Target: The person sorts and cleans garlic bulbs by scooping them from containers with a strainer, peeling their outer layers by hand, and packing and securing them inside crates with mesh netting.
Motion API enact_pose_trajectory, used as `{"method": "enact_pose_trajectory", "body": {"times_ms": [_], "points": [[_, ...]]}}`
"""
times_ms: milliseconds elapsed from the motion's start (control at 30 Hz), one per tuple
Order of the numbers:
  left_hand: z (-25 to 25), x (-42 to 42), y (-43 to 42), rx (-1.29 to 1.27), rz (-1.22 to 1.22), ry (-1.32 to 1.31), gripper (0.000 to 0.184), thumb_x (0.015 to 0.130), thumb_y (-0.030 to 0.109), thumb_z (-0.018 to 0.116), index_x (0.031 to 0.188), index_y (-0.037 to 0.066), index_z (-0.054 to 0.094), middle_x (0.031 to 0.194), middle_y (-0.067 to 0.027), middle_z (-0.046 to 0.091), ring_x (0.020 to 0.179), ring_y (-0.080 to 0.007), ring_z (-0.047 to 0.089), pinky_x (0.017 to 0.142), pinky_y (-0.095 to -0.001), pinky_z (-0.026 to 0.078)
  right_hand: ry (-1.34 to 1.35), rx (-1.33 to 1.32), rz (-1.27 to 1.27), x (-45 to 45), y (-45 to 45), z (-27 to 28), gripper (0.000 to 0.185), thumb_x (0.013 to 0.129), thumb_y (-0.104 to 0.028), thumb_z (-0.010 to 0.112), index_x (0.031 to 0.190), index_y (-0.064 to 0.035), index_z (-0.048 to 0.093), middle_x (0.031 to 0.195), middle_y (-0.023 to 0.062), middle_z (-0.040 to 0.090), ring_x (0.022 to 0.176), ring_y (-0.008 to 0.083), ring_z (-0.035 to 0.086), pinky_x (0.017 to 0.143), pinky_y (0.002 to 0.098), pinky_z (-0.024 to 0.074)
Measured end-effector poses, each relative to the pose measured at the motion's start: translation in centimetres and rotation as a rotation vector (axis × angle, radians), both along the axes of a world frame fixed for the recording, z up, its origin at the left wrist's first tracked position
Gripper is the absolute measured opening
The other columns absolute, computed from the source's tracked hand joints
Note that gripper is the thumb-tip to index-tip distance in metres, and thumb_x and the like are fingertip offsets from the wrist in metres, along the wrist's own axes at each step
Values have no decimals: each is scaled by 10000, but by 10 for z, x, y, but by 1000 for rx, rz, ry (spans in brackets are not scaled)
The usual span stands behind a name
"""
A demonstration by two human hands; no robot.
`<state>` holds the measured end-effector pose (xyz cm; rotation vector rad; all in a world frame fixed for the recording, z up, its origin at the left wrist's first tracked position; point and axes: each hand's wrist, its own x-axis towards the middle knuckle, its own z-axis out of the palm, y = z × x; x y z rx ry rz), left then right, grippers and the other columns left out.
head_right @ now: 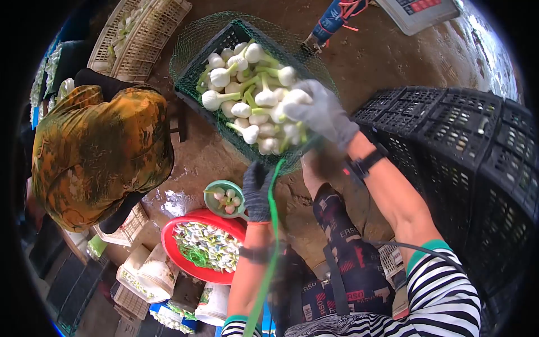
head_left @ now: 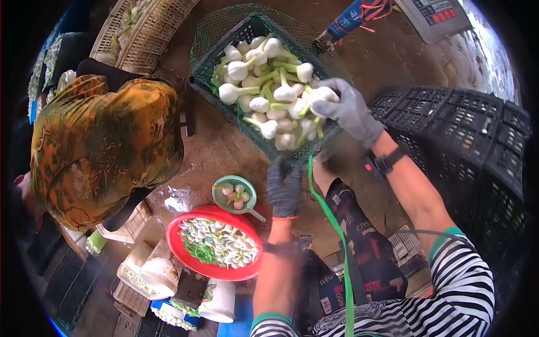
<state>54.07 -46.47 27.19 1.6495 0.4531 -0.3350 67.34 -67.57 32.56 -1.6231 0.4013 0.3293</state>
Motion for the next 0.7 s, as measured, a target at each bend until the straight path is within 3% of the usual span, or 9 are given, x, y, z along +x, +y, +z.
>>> {"method": "enact_pose_trajectory", "body": {"times_ms": [67, 133, 233, 333, 367, 467, 633, 700], "points": [[-3, -1, 14, 32, 73, 71, 467, 752, 45, 683, 1177, -11, 499, 1046, -106, 580, 925, -176, 578, 844, -295, 461, -50, -106, 54, 30, 16, -17, 486, 731, -221, 714, 1122, -9, 517, 1023, 106, 578, 898, 164, 573, 784, 294, 488], [-1, -2, 24, 38, 129, 124, 419, 772, 27, 662, 1161, -16, 511, 1054, -98, 590, 931, -161, 580, 846, -287, 462, -226, -413, 233, 56, 30, -41, 510, 724, -290, 697, 1126, -31, 521, 1051, 134, 578, 948, 238, 577, 836, 337, 465], [16, -1, 36, 29, 175, 163, 316, 806, 6, 623, 1111, -20, 544, 1040, -91, 609, 950, -149, 578, 849, -278, 459, -262, -552, 370, 78, 51, -69, 543, 716, -356, 675, 1137, -47, 524, 1064, 152, 568, 1003, 303, 551, 886, 366, 430], [25, 2, 42, 43, 187, 205, 309, 808, 17, 625, 1106, -19, 548, 1022, -80, 613, 934, -143, 578, 844, -272, 456, -224, -593, 291, 93, 61, -107, 529, 714, -371, 667, 1113, -52, 532, 1069, 149, 558, 1011, 322, 536, 884, 375, 423], [24, 5, 43, 19, 198, 227, 301, 812, 22, 625, 1102, -13, 553, 1021, -74, 611, 931, -136, 573, 838, -266, 454, -253, -680, 279, 96, 62, -113, 463, 745, -311, 646, 1116, -55, 540, 1087, 154, 560, 1020, 302, 534, 897, 375, 418], [29, 19, 47, -8, 208, 280, 295, 815, 30, 629, 1097, -16, 555, 1031, -73, 609, 933, -136, 569, 835, -265, 454, -360, -758, 405, 111, 62, -130, 479, 756, -290, 630, 1153, -51, 508, 1103, 161, 546, 1004, 322, 526, 908, 385, 408], [22, 91, 77, 130, 211, 83, 318, 824, 54, 629, 1119, -33, 549, 1071, -89, 598, 964, -158, 558, 849, -271, 448, -323, -956, 405, 101, 81, -136, 634, 786, -328, 602, 1291, -16, 376, 1215, 213, 461, 1106, 340, 459, 952, 397, 376], [26, 145, 91, 233, 140, -84, 400, 826, 111, 638, 1171, -44, 510, 1147, -114, 554, 1032, -176, 521, 899, -297, 428, -423, -970, 334, 96, 84, -133, 580, 812, -354, 547, 1256, -9, 404, 1222, 186, 467, 1121, 321, 456, 928, 378, 391]]}}
